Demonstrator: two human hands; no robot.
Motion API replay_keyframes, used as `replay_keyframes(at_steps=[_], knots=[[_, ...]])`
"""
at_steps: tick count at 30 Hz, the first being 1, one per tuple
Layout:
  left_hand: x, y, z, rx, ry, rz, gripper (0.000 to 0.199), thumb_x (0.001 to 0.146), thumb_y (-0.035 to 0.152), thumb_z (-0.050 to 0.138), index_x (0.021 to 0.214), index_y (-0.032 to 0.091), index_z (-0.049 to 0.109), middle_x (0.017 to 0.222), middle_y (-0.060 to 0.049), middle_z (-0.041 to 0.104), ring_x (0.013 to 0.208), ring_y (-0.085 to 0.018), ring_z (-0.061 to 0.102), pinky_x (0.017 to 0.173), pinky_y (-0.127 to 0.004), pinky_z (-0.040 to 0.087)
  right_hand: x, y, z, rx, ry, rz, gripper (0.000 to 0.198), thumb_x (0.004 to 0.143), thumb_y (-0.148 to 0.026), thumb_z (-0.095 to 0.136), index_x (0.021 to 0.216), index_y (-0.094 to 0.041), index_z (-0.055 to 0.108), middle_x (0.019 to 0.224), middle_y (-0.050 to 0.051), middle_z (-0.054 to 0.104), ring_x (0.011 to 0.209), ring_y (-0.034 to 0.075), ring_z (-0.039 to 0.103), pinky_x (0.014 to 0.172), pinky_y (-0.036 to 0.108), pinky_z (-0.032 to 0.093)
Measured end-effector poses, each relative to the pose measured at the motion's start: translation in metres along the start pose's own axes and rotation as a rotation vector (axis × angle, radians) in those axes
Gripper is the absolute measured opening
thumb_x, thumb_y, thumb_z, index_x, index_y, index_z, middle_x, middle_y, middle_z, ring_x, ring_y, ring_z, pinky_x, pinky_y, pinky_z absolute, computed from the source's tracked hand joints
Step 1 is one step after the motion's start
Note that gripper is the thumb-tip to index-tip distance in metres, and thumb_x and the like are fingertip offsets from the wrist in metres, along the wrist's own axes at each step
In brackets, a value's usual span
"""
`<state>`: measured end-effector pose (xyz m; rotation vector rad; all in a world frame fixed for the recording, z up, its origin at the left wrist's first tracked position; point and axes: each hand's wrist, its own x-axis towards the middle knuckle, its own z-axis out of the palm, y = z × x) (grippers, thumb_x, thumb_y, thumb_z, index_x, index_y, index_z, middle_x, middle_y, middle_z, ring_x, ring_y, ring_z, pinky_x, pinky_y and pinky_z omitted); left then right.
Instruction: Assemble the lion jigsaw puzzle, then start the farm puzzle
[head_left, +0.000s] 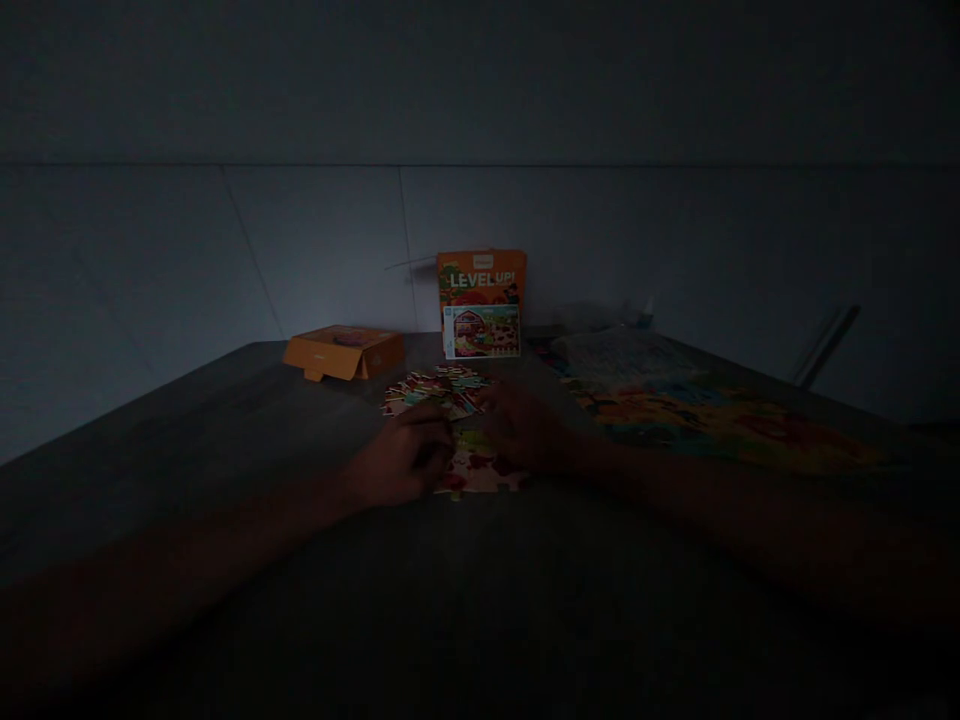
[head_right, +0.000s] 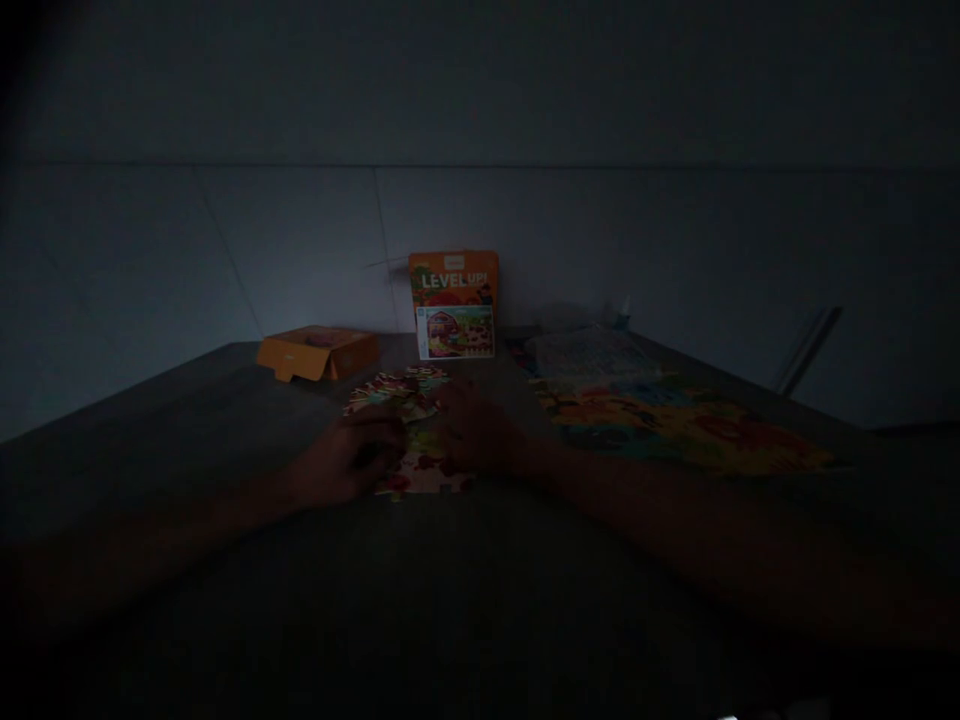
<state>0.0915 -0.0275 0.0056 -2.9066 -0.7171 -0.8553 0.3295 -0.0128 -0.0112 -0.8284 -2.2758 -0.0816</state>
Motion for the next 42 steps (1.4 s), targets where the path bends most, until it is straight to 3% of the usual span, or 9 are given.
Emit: replay_keyframes(at_steps=[4, 7, 10, 13, 16, 24, 30, 36, 42], knots=[[-0.002, -0.004, -0.005, 0.127, 0.137, 0.078, 0.015, 0.087, 0.016, 0.047, 0.083, 0.016, 0.062, 0.081, -0.007, 0.062, 0.079, -0.021, 0.057, 0.073, -0.036, 0.05, 0.0, -0.007, -0.002, 0.002, -0.173, -0.055, 0.015, 0.085, -0.017, 0.055, 0.096, -0.017, 0.066, 0.097, 0.008, 0.062, 0.086, 0.019, 0.059, 0.078, 0.031, 0.046], [0.003, -0.032, -0.009, 0.261, 0.193, 0.037, 0.025, 0.086, 0.022, 0.054, 0.108, 0.014, 0.061, 0.111, -0.014, 0.061, 0.102, -0.029, 0.054, 0.089, -0.047, 0.047, 0.005, -0.005, -0.001, -0.031, -0.197, -0.08, 0.012, 0.086, -0.021, 0.057, 0.09, -0.017, 0.067, 0.092, 0.007, 0.064, 0.083, 0.018, 0.06, 0.076, 0.029, 0.047], [0.016, -0.077, -0.008, 0.286, -0.027, 0.082, 0.048, 0.085, 0.035, 0.06, 0.129, 0.016, 0.055, 0.129, -0.018, 0.054, 0.117, -0.035, 0.048, 0.098, -0.053, 0.042, 0.024, 0.01, 0.005, -0.085, -0.128, -0.045, 0.016, 0.09, -0.025, 0.054, 0.088, -0.016, 0.068, 0.087, 0.007, 0.065, 0.083, 0.018, 0.061, 0.077, 0.029, 0.048], [0.029, -0.115, 0.0, 0.251, -0.12, -0.035, 0.059, 0.088, 0.045, 0.057, 0.139, 0.016, 0.048, 0.138, -0.02, 0.046, 0.125, -0.038, 0.044, 0.104, -0.056, 0.037, 0.046, 0.03, 0.016, -0.225, 0.048, 0.186, 0.034, 0.088, -0.032, 0.06, 0.118, -0.015, 0.065, 0.119, 0.014, 0.063, 0.106, 0.024, 0.06, 0.091, 0.035, 0.047], [0.031, -0.132, 0.01, 0.213, -0.189, -0.045, 0.052, 0.093, 0.046, 0.053, 0.138, 0.021, 0.049, 0.136, -0.015, 0.052, 0.121, -0.031, 0.053, 0.102, -0.046, 0.043, 0.058, 0.043, 0.03, -0.282, -0.061, 0.278, 0.056, 0.087, -0.047, 0.064, 0.133, -0.016, 0.058, 0.13, 0.017, 0.059, 0.116, 0.029, 0.057, 0.097, 0.041, 0.046], [0.022, -0.128, 0.012, 0.139, -0.153, -0.129, 0.043, 0.094, 0.045, 0.051, 0.13, 0.021, 0.057, 0.129, -0.012, 0.06, 0.12, -0.028, 0.056, 0.104, -0.042, 0.045, 0.051, 0.046, 0.038, -0.235, -0.182, 0.198, 0.032, 0.092, -0.039, 0.058, 0.111, -0.018, 0.071, 0.115, 0.012, 0.069, 0.106, 0.026, 0.063, 0.094, 0.038, 0.047], [0.022, -0.127, 0.009, 0.098, -0.068, -0.144, 0.058, 0.091, 0.045, 0.055, 0.142, 0.018, 0.043, 0.128, -0.014, 0.062, 0.115, -0.03, 0.06, 0.097, -0.044, 0.049, 0.05, 0.047, 0.037, -0.207, -0.076, 0.187, 0.053, 0.086, -0.035, 0.063, 0.135, -0.016, 0.056, 0.13, 0.014, 0.062, 0.115, 0.027, 0.06, 0.099, 0.04, 0.045], [0.023, -0.12, 0.007, 0.049, -0.093, -0.106, 0.052, 0.086, 0.05, 0.061, 0.126, 0.018, 0.059, 0.125, -0.012, 0.062, 0.117, -0.027, 0.057, 0.103, -0.038, 0.045, 0.051, 0.046, 0.038, -0.13, -0.128, 0.065, 0.037, 0.093, -0.034, 0.055, 0.125, -0.016, 0.065, 0.111, 0.011, 0.071, 0.102, 0.023, 0.064, 0.092, 0.035, 0.047], [0.026, -0.134, 0.014, 0.079, -0.061, -0.284, 0.049, 0.097, 0.055, 0.037, 0.111, 0.017, 0.065, 0.101, -0.01, 0.067, 0.096, -0.026, 0.063, 0.082, -0.037, 0.051, 0.052, 0.046, 0.038, -0.128, -0.103, 0.077, 0.03, 0.094, -0.027, 0.053, 0.118, -0.016, 0.067, 0.111, 0.011, 0.07, 0.102, 0.021, 0.064, 0.091, 0.033, 0.046]])
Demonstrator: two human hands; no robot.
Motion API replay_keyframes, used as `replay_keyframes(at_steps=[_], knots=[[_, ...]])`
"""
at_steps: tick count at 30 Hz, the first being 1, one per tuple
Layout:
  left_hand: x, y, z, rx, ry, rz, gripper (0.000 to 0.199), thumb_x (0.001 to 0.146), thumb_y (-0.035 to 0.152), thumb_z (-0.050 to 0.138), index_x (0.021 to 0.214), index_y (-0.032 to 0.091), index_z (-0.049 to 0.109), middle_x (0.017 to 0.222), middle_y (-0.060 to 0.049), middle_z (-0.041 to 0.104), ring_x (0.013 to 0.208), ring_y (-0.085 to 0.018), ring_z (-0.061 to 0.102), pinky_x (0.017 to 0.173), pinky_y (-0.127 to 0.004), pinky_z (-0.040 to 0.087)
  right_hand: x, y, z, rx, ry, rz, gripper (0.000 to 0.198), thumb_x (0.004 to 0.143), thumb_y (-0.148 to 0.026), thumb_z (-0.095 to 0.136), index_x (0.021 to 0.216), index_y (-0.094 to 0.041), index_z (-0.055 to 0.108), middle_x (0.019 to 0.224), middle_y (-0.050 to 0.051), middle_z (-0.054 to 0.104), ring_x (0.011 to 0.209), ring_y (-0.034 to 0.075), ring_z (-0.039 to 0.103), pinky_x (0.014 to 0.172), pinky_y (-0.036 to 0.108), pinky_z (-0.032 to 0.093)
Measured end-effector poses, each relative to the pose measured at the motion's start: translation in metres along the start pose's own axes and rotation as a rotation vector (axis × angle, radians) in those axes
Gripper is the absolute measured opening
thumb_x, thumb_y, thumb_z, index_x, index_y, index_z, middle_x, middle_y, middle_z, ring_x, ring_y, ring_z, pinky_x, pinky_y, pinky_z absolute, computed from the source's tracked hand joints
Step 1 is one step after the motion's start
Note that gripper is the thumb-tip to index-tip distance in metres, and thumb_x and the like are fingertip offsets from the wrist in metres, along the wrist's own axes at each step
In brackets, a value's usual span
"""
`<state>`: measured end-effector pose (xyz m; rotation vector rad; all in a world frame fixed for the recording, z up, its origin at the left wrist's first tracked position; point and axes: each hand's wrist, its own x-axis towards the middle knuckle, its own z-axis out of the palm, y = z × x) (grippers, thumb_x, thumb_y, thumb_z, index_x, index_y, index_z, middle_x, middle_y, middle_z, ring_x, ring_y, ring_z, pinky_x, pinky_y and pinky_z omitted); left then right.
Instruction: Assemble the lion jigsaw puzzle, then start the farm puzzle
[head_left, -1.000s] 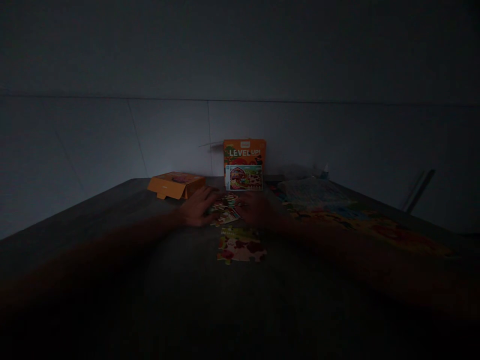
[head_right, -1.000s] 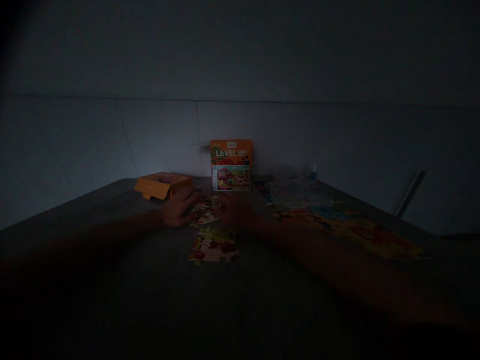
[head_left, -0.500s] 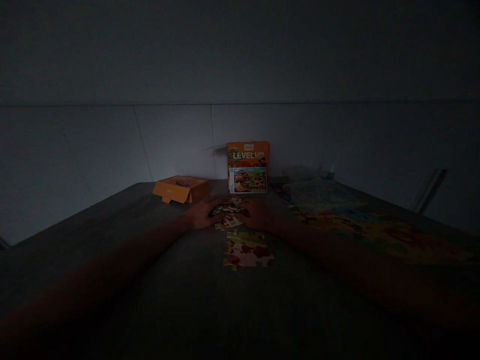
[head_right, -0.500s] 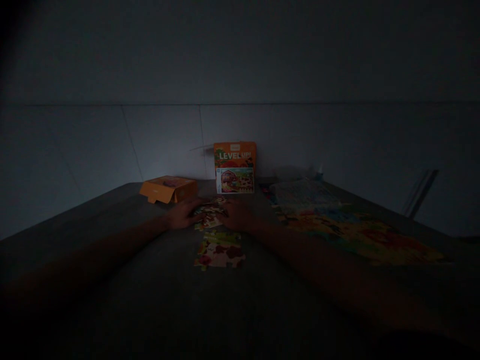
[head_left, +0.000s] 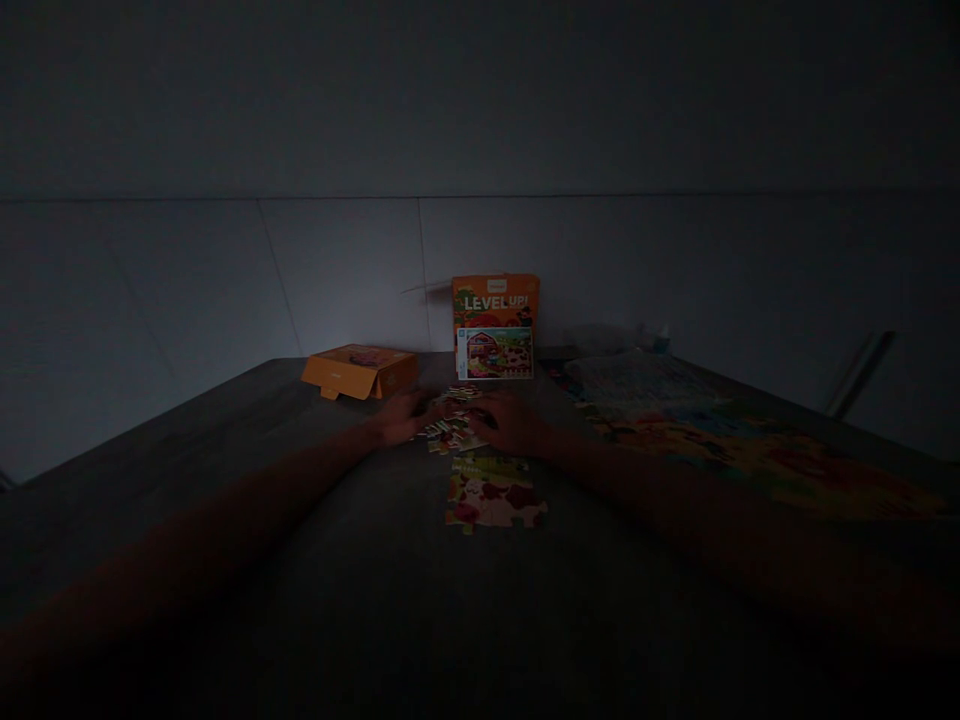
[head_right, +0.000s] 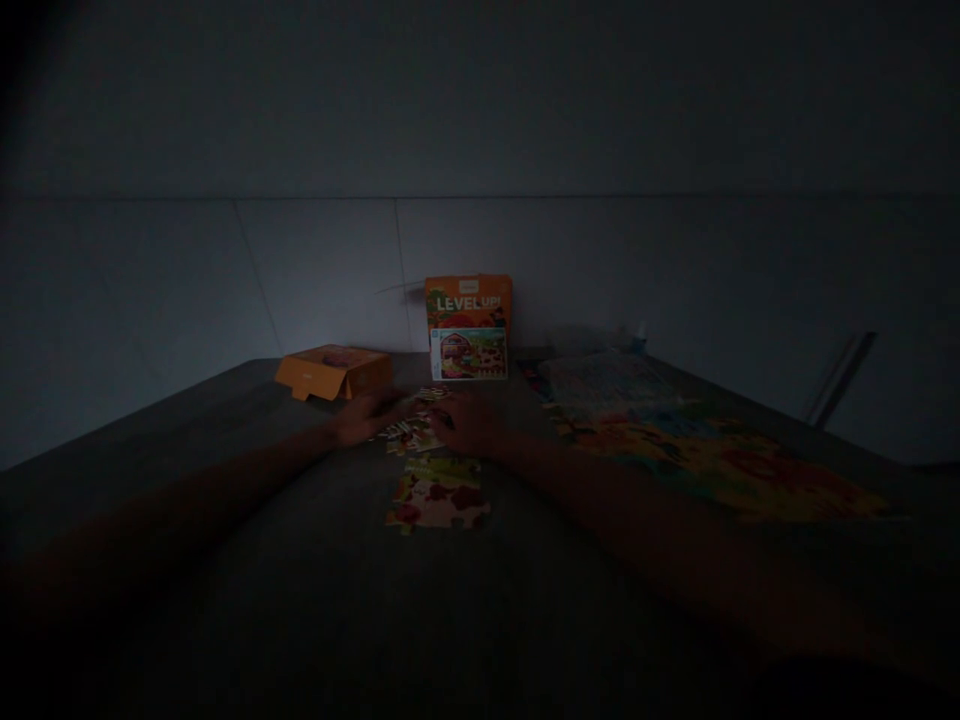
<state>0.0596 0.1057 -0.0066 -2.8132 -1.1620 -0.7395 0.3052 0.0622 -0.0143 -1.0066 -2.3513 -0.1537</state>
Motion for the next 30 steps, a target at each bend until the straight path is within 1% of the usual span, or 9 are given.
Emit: replay_keyframes(at_steps=[4, 8, 13, 15, 17, 21, 25, 27, 30], knots=[[0.001, -0.002, 0.003, -0.007, -0.019, -0.001, 0.045, 0.093, 0.057, 0.047, 0.095, 0.016, 0.067, 0.088, -0.008, 0.064, 0.086, -0.024, 0.062, 0.076, -0.034, 0.049, 0.0, -0.001, -0.002, -0.008, 0.003, 0.044, 0.029, 0.091, -0.023, 0.053, 0.115, -0.014, 0.066, 0.112, 0.011, 0.07, 0.102, 0.022, 0.063, 0.092, 0.034, 0.046], [0.001, -0.001, 0.002, -0.024, 0.023, -0.005, 0.042, 0.09, 0.054, 0.05, 0.094, 0.015, 0.064, 0.088, -0.009, 0.062, 0.084, -0.024, 0.061, 0.076, -0.036, 0.049, -0.001, -0.001, -0.001, 0.005, 0.021, 0.069, 0.033, 0.09, -0.024, 0.053, 0.12, -0.014, 0.061, 0.118, 0.013, 0.067, 0.108, 0.025, 0.061, 0.095, 0.036, 0.046], [0.0, 0.002, 0.001, -0.054, 0.104, 0.054, 0.036, 0.089, 0.046, 0.053, 0.105, 0.015, 0.059, 0.106, -0.012, 0.062, 0.102, -0.027, 0.059, 0.09, -0.04, 0.049, -0.003, 0.002, 0.002, 0.026, 0.067, 0.097, 0.047, 0.09, -0.026, 0.054, 0.135, -0.014, 0.048, 0.126, 0.014, 0.063, 0.11, 0.025, 0.061, 0.096, 0.037, 0.047], [-0.001, 0.003, 0.002, -0.061, 0.134, 0.073, 0.034, 0.088, 0.045, 0.054, 0.106, 0.016, 0.057, 0.112, -0.013, 0.061, 0.108, -0.027, 0.058, 0.094, -0.04, 0.048, -0.003, 0.002, 0.002, 0.017, 0.081, 0.07, 0.048, 0.09, -0.025, 0.053, 0.135, -0.013, 0.048, 0.129, 0.015, 0.061, 0.113, 0.025, 0.059, 0.099, 0.038, 0.045], [-0.002, 0.003, 0.002, -0.063, 0.157, 0.078, 0.031, 0.088, 0.043, 0.055, 0.104, 0.017, 0.056, 0.11, -0.012, 0.061, 0.104, -0.026, 0.058, 0.091, -0.04, 0.048, -0.002, 0.001, 0.002, 0.003, 0.089, 0.028, 0.047, 0.09, -0.025, 0.053, 0.135, -0.012, 0.051, 0.13, 0.016, 0.061, 0.114, 0.026, 0.058, 0.1, 0.04, 0.045], [-0.004, 0.006, 0.0, -0.057, 0.168, 0.081, 0.024, 0.093, 0.041, 0.049, 0.09, 0.018, 0.055, 0.091, -0.009, 0.06, 0.088, -0.024, 0.059, 0.08, -0.038, 0.05, -0.001, -0.001, 0.001, -0.003, 0.099, -0.028, 0.042, 0.09, -0.031, 0.054, 0.129, -0.014, 0.058, 0.125, 0.014, 0.064, 0.114, 0.027, 0.057, 0.099, 0.042, 0.045], [-0.005, 0.012, -0.003, -0.052, 0.149, 0.118, 0.03, 0.097, 0.041, 0.043, 0.082, 0.018, 0.056, 0.085, -0.007, 0.059, 0.088, -0.023, 0.057, 0.081, -0.037, 0.049, 0.0, -0.002, -0.001, 0.015, 0.117, -0.053, 0.028, 0.096, -0.036, 0.049, 0.11, -0.018, 0.066, 0.112, 0.011, 0.067, 0.107, 0.023, 0.059, 0.095, 0.038, 0.046], [-0.004, 0.014, -0.003, -0.047, 0.128, 0.132, 0.031, 0.097, 0.042, 0.043, 0.085, 0.018, 0.059, 0.087, -0.008, 0.06, 0.091, -0.024, 0.056, 0.085, -0.039, 0.048, 0.0, -0.004, -0.004, 0.014, 0.139, -0.03, 0.028, 0.099, -0.034, 0.043, 0.102, -0.017, 0.066, 0.104, 0.01, 0.067, 0.1, 0.021, 0.06, 0.09, 0.035, 0.046], [-0.003, 0.012, -0.001, -0.037, 0.083, 0.141, 0.032, 0.091, 0.046, 0.055, 0.101, 0.017, 0.065, 0.101, -0.01, 0.063, 0.102, -0.027, 0.055, 0.094, -0.043, 0.045, 0.002, -0.007, -0.007, -0.035, 0.193, 0.074, 0.029, 0.1, -0.031, 0.041, 0.099, -0.015, 0.065, 0.099, 0.011, 0.066, 0.096, 0.021, 0.059, 0.087, 0.033, 0.045]])
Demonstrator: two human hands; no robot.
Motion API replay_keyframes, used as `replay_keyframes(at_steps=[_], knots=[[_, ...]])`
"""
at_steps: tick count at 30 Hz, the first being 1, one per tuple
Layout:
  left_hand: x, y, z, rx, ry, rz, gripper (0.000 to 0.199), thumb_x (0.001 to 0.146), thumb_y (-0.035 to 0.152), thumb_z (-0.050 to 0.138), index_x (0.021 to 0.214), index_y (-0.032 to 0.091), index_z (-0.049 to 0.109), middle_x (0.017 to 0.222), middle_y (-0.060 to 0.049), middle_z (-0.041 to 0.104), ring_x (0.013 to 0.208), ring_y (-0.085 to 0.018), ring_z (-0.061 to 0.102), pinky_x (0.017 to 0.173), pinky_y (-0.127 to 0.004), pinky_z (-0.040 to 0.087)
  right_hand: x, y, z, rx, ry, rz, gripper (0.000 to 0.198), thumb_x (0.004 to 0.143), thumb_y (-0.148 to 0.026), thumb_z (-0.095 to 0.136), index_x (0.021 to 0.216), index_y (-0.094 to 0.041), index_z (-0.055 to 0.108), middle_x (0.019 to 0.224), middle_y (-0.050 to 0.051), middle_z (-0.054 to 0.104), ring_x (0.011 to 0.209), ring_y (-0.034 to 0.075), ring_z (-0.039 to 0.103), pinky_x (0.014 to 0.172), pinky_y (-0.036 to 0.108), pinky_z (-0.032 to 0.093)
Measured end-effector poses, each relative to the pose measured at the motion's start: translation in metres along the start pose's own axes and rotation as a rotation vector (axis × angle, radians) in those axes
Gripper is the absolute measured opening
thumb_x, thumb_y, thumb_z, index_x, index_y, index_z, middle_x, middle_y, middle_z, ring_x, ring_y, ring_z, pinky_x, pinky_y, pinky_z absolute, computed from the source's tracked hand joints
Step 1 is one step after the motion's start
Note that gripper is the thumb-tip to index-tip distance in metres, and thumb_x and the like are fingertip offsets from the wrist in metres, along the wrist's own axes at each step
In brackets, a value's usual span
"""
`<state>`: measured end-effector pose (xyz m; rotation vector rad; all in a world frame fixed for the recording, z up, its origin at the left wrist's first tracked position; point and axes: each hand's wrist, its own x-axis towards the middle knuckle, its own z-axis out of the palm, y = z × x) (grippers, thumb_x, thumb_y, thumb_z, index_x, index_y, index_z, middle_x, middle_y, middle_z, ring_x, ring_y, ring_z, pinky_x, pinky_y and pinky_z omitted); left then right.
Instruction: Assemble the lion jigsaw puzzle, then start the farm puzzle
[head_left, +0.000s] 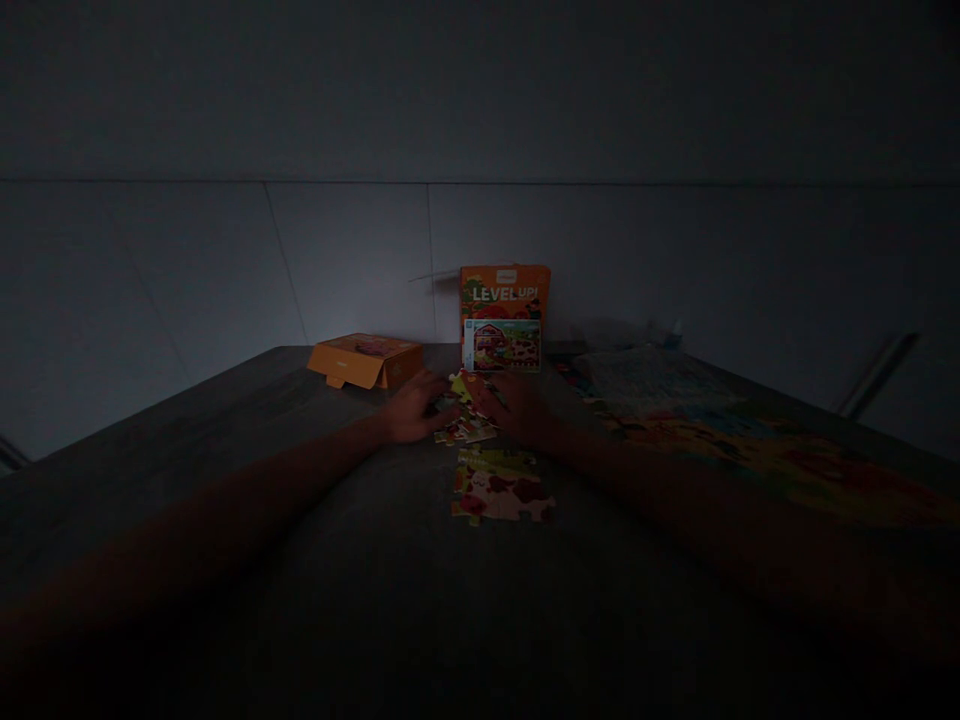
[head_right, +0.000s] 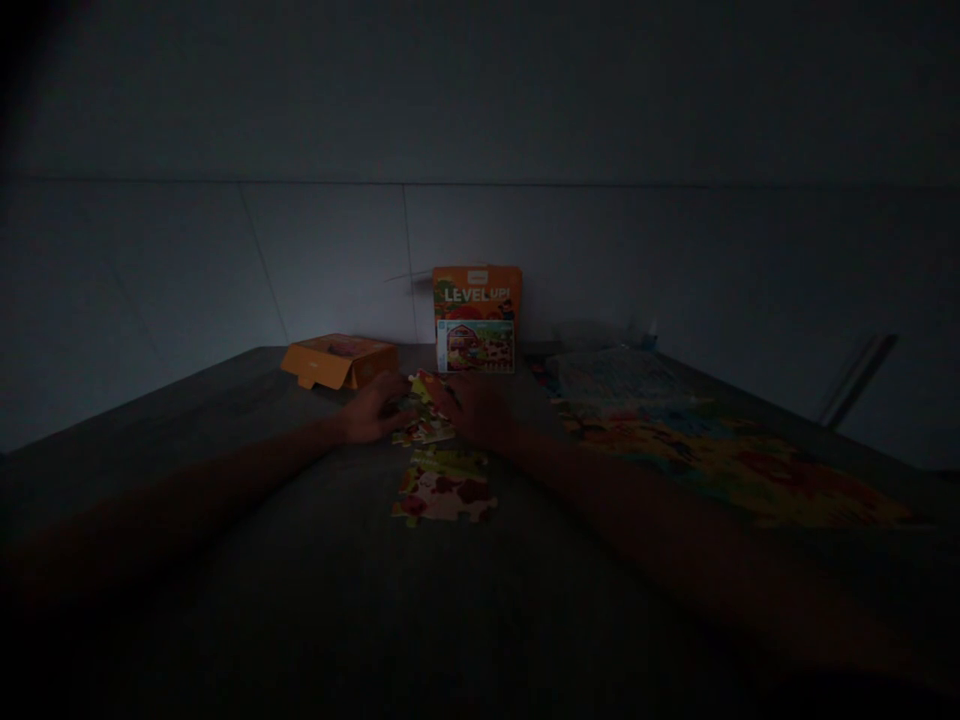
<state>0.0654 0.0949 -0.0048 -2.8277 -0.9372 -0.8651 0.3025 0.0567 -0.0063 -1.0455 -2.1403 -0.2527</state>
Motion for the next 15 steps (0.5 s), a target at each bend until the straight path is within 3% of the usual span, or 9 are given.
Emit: replay_keyframes(at_steps=[3, 6, 10, 15], knots=[[0.001, -0.005, 0.004, -0.006, -0.048, -0.03, 0.041, 0.086, 0.048, 0.062, 0.112, 0.017, 0.066, 0.112, -0.012, 0.062, 0.108, -0.029, 0.055, 0.097, -0.045, 0.044, 0.003, 0.0, -0.001, -0.086, -0.018, 0.137, 0.03, 0.101, -0.03, 0.04, 0.099, -0.013, 0.065, 0.101, 0.013, 0.067, 0.097, 0.022, 0.059, 0.088, 0.031, 0.044], [0.001, -0.009, 0.005, -0.025, -0.076, -0.066, 0.043, 0.086, 0.05, 0.061, 0.113, 0.017, 0.066, 0.109, -0.012, 0.063, 0.105, -0.029, 0.057, 0.094, -0.043, 0.046, 0.003, 0.003, 0.003, -0.126, -0.065, 0.232, 0.032, 0.1, -0.03, 0.04, 0.093, -0.014, 0.067, 0.095, 0.012, 0.068, 0.09, 0.021, 0.061, 0.083, 0.03, 0.044], [0.002, -0.011, 0.006, -0.054, -0.063, -0.113, 0.042, 0.084, 0.051, 0.062, 0.107, 0.017, 0.065, 0.101, -0.01, 0.064, 0.095, -0.027, 0.059, 0.087, -0.041, 0.048, 0.0, 0.009, 0.008, -0.162, -0.102, 0.346, 0.046, 0.099, -0.044, 0.04, 0.083, -0.015, 0.072, 0.085, 0.013, 0.07, 0.081, 0.024, 0.063, 0.076, 0.035, 0.045], [0.003, -0.017, 0.008, -0.13, -0.031, -0.175, 0.036, 0.084, 0.051, 0.059, 0.092, 0.016, 0.064, 0.087, -0.006, 0.065, 0.081, -0.022, 0.06, 0.073, -0.034, 0.05, -0.002, 0.005, 0.006, -0.211, -0.083, 0.378, 0.048, 0.095, -0.055, 0.047, 0.101, -0.015, 0.073, 0.105, 0.017, 0.068, 0.1, 0.03, 0.062, 0.087, 0.043, 0.045]])
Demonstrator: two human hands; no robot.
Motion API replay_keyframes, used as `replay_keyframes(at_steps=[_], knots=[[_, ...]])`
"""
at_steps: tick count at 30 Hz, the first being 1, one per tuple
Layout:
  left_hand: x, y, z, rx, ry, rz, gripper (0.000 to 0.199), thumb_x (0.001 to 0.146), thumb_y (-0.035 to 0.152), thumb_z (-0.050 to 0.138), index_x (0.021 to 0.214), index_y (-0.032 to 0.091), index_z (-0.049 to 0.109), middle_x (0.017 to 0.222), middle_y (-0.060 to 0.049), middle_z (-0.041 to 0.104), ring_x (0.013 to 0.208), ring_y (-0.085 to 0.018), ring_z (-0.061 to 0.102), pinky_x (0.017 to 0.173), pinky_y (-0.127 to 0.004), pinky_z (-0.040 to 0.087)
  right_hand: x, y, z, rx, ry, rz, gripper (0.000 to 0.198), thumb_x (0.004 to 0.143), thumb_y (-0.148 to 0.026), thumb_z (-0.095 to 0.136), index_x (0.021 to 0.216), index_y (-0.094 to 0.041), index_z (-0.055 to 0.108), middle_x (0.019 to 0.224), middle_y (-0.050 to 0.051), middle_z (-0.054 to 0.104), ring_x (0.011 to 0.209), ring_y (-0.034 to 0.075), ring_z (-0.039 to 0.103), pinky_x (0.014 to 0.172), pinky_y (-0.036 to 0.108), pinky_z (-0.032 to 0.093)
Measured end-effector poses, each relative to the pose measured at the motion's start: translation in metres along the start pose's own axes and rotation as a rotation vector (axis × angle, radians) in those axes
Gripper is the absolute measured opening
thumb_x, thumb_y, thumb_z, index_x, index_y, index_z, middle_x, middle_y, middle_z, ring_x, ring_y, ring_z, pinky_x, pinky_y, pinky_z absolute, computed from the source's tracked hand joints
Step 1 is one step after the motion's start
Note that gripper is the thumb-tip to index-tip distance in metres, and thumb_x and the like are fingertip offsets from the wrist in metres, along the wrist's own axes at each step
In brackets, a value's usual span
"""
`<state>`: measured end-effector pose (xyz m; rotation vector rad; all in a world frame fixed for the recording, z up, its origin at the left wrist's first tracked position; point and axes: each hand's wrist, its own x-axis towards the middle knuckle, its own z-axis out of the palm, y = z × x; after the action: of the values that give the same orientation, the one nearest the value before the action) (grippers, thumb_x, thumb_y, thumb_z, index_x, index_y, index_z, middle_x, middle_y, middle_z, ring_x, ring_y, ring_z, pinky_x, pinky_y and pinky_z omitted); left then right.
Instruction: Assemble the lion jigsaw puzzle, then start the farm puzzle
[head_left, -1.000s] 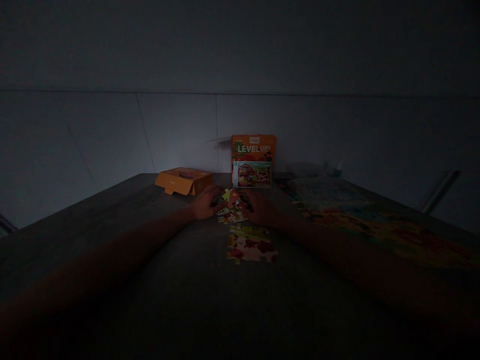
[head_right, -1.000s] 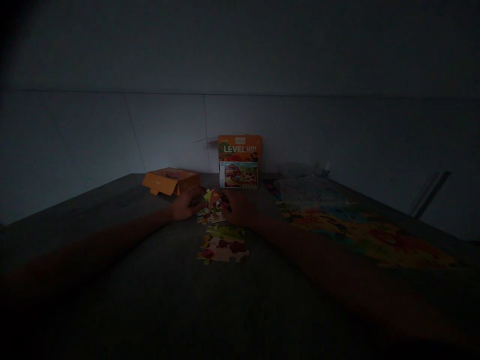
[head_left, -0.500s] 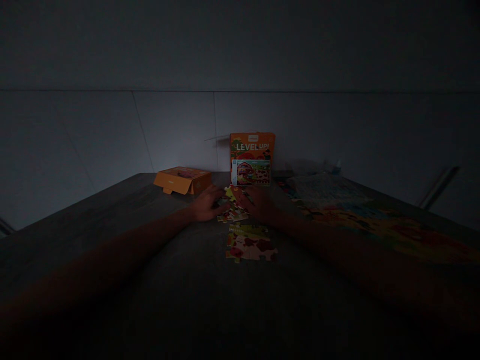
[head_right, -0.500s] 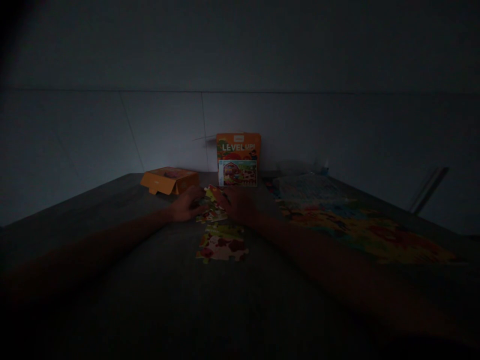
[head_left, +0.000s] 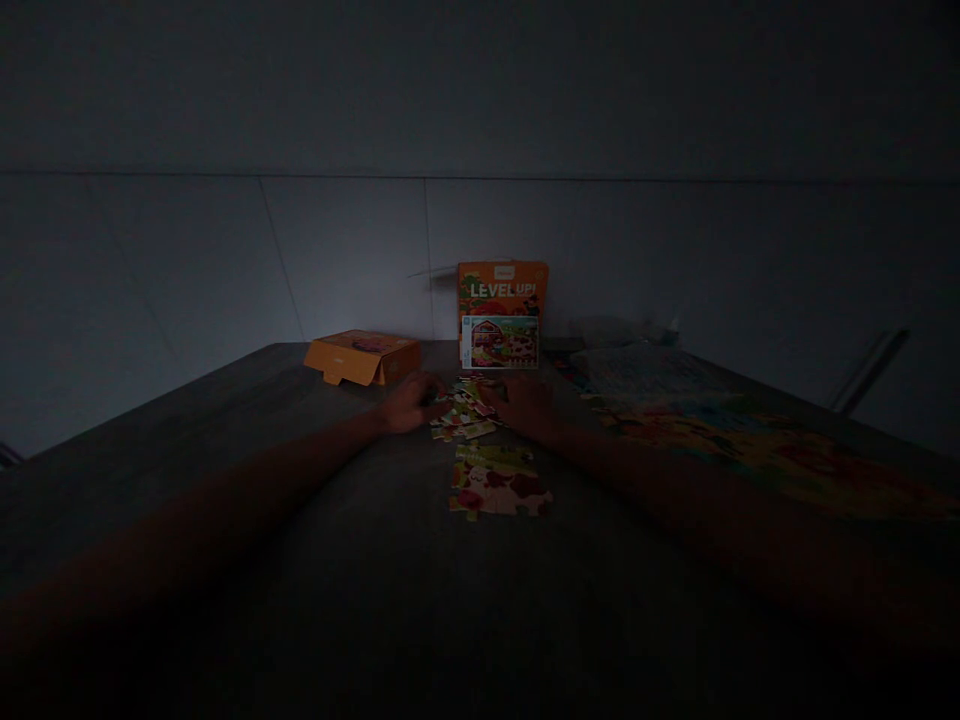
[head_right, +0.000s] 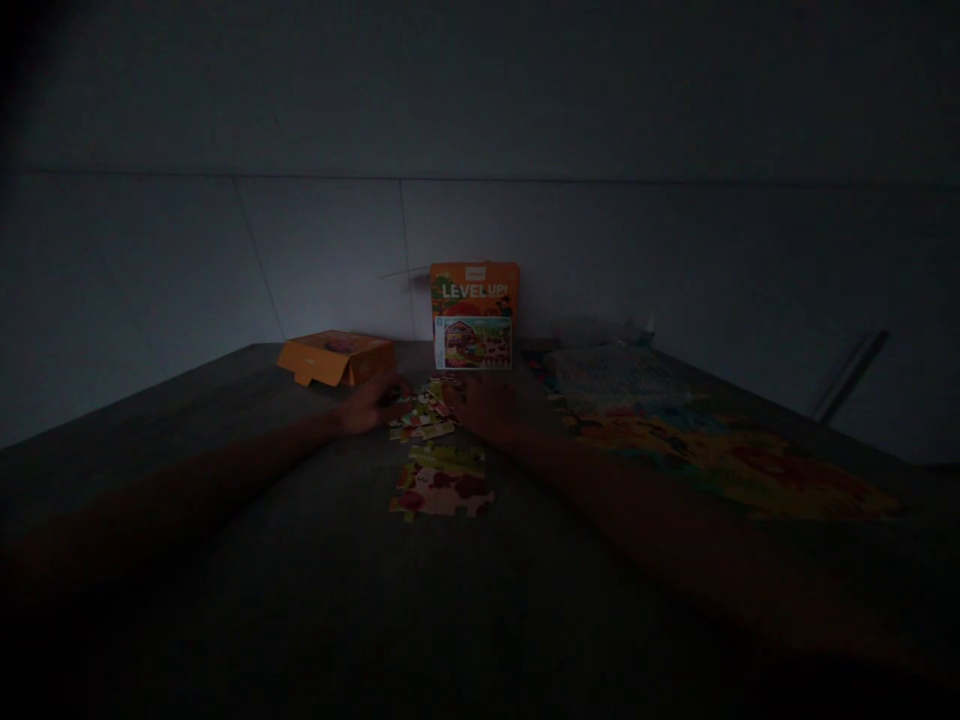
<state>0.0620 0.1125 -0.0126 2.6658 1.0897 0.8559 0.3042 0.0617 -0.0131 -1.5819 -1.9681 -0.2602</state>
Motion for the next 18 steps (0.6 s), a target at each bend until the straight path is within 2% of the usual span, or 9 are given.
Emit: replay_keyframes(at_steps=[3, 6, 10, 13, 16, 18], knots=[[0.002, -0.002, 0.0, -0.064, 0.001, -0.022, 0.036, 0.088, 0.05, 0.053, 0.087, 0.016, 0.065, 0.084, -0.006, 0.067, 0.078, -0.021, 0.062, 0.068, -0.031, 0.05, -0.002, -0.002, -0.002, 0.048, 0.012, -0.187, 0.044, 0.093, -0.05, 0.053, 0.118, -0.016, 0.067, 0.114, 0.015, 0.065, 0.106, 0.027, 0.059, 0.093, 0.04, 0.045], [0.001, 0.003, -0.003, -0.113, -0.032, -0.002, 0.037, 0.089, 0.049, 0.054, 0.094, 0.016, 0.068, 0.09, -0.007, 0.07, 0.085, -0.022, 0.064, 0.073, -0.033, 0.051, -0.002, -0.002, -0.002, 0.071, -0.061, -0.315, 0.046, 0.088, -0.051, 0.062, 0.121, -0.019, 0.066, 0.115, 0.013, 0.064, 0.108, 0.027, 0.057, 0.095, 0.04, 0.044], [-0.002, 0.014, -0.01, -0.142, -0.087, 0.068, 0.036, 0.08, 0.048, 0.069, 0.103, 0.02, 0.071, 0.109, -0.008, 0.07, 0.108, -0.027, 0.061, 0.095, -0.042, 0.046, -0.003, -0.002, -0.001, 0.068, -0.106, -0.284, 0.036, 0.089, -0.041, 0.061, 0.115, -0.017, 0.069, 0.11, 0.013, 0.065, 0.105, 0.025, 0.059, 0.094, 0.039, 0.044], [-0.003, 0.019, -0.011, -0.161, -0.093, 0.09, 0.038, 0.071, 0.045, 0.078, 0.1, 0.02, 0.071, 0.112, -0.009, 0.068, 0.115, -0.029, 0.056, 0.105, -0.047, 0.038, -0.003, -0.002, -0.002, 0.074, -0.104, -0.288, 0.034, 0.09, -0.036, 0.061, 0.114, -0.015, 0.068, 0.11, 0.013, 0.066, 0.103, 0.024, 0.059, 0.092, 0.037, 0.045], [-0.003, 0.017, -0.008, -0.209, -0.069, 0.062, 0.038, 0.069, 0.045, 0.08, 0.095, 0.019, 0.069, 0.11, -0.01, 0.068, 0.112, -0.029, 0.058, 0.104, -0.047, 0.04, -0.002, -0.002, -0.002, 0.074, -0.107, -0.296, 0.034, 0.09, -0.035, 0.06, 0.115, -0.014, 0.068, 0.11, 0.014, 0.066, 0.103, 0.025, 0.06, 0.091, 0.037, 0.046], [-0.002, 0.013, -0.006, -0.266, -0.057, 0.021, 0.039, 0.068, 0.048, 0.08, 0.09, 0.018, 0.067, 0.107, -0.01, 0.068, 0.105, -0.027, 0.061, 0.094, -0.042, 0.048, -0.001, -0.001, -0.001, 0.077, -0.111, -0.296, 0.035, 0.09, -0.036, 0.06, 0.117, -0.015, 0.067, 0.111, 0.013, 0.066, 0.105, 0.025, 0.06, 0.091, 0.038, 0.046]])
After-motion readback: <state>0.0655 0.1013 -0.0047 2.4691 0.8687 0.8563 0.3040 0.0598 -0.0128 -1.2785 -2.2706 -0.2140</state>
